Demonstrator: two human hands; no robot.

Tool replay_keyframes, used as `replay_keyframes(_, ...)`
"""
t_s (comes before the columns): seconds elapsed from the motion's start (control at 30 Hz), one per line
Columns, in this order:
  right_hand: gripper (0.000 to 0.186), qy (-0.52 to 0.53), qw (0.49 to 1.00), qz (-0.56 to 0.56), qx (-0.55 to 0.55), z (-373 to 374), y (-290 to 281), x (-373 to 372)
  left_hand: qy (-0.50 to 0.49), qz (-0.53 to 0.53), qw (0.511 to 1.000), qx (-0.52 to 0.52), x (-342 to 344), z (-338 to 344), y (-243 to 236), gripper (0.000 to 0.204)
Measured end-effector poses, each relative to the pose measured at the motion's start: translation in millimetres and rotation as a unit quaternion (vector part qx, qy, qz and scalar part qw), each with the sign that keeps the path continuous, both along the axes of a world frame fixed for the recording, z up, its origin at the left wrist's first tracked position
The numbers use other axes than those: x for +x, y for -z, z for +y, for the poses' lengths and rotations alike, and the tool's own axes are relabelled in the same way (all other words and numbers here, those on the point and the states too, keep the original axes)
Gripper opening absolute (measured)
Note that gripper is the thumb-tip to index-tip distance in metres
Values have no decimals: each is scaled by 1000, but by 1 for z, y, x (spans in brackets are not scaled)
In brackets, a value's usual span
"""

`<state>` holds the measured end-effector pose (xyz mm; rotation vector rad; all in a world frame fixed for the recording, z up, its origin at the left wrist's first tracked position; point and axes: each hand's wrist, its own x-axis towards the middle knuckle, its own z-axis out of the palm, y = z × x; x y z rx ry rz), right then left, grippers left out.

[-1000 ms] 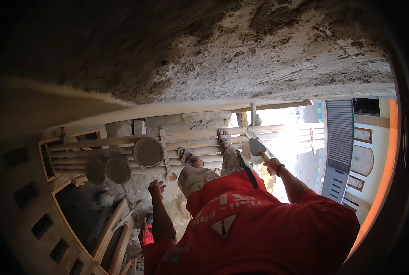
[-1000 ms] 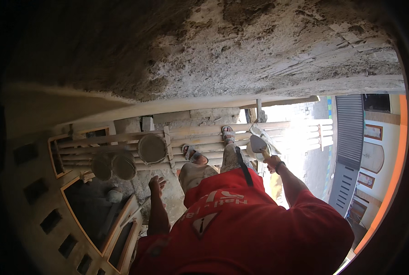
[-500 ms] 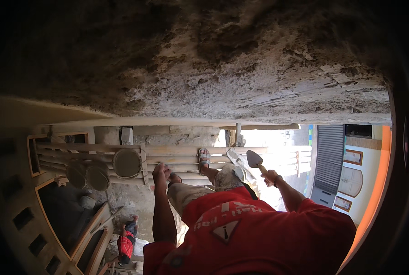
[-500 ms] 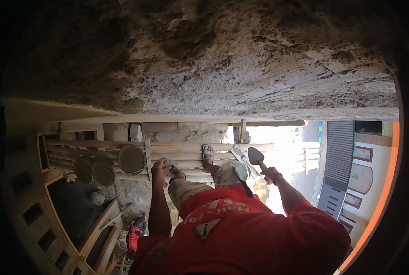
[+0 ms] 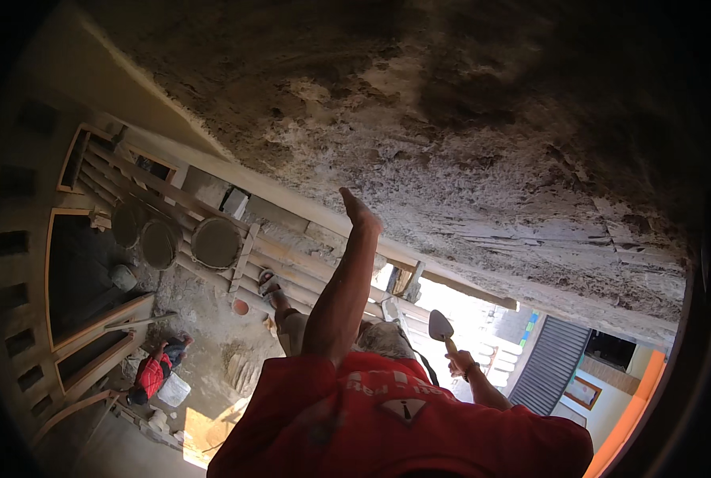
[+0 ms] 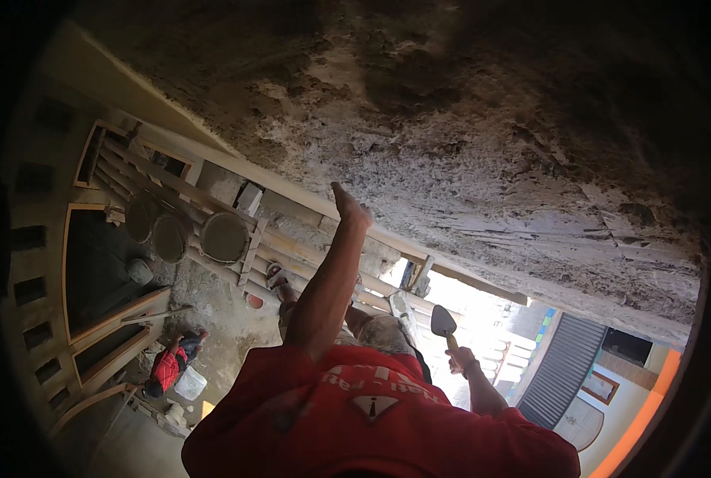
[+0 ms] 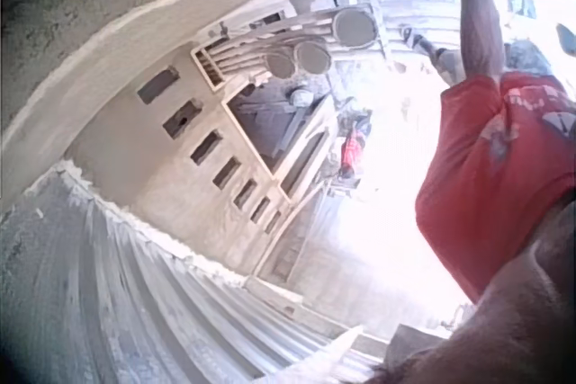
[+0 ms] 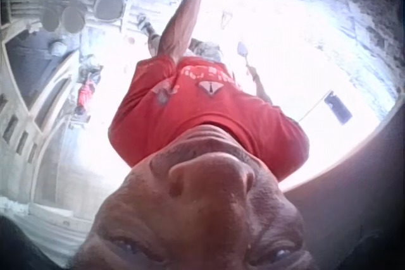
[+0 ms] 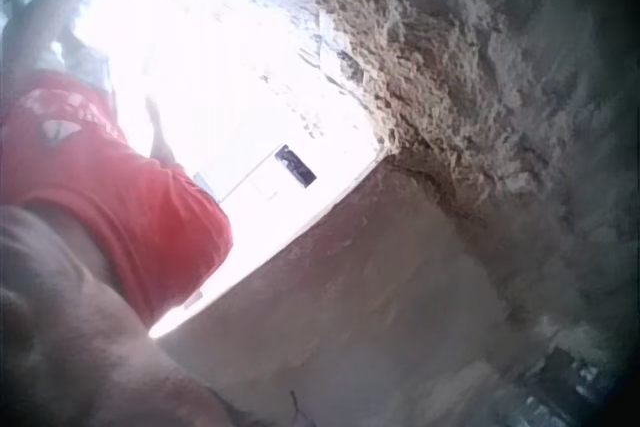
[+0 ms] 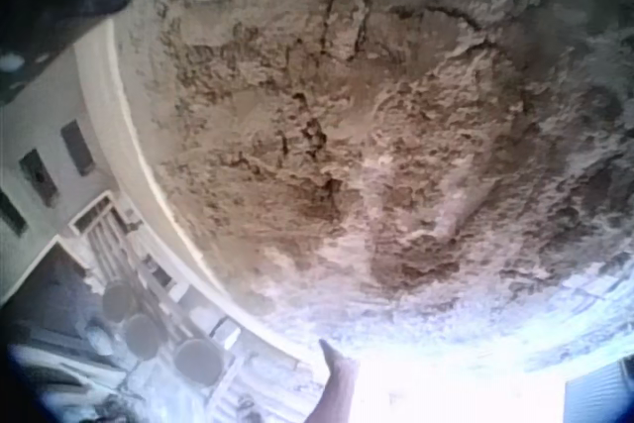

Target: The person applies cement mixture to a wall using a trowel and handles buckets of the mixture.

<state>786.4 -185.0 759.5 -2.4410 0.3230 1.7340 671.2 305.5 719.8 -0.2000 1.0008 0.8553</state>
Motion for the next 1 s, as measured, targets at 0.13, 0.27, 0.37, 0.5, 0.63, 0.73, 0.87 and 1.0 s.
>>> replay_keyframes(0.13,30,-17,1000,-4,-11,-16,4,18,-112,-74,990,47,30,27,4,73)
replay_keyframes(0.27,29,-14,1000,-22,-13,-22,7,25,-131,-74,988,33,37,30,5,69)
replay_keyframes(0.37,28,-25,1000,-19,4,-15,9,26,-127,-133,980,75,32,29,4,68)
replay_keyframes(0.5,27,-34,999,-12,29,4,8,10,-80,-124,987,64,7,11,-3,64)
replay_keyframes(0.63,27,-51,998,-10,27,5,2,-7,-8,259,943,210,-17,-27,-44,55)
replay_keyframes(0.73,30,-43,999,-6,22,9,-3,-27,19,300,876,377,-41,-39,-121,44)
replay_keyframes(0.87,25,-47,998,-9,38,14,2,-39,-39,433,702,564,-38,-17,-143,45)
replay_keyframes(1.0,27,-32,998,-8,59,18,-2,-46,-27,465,651,599,-40,-4,-148,33)
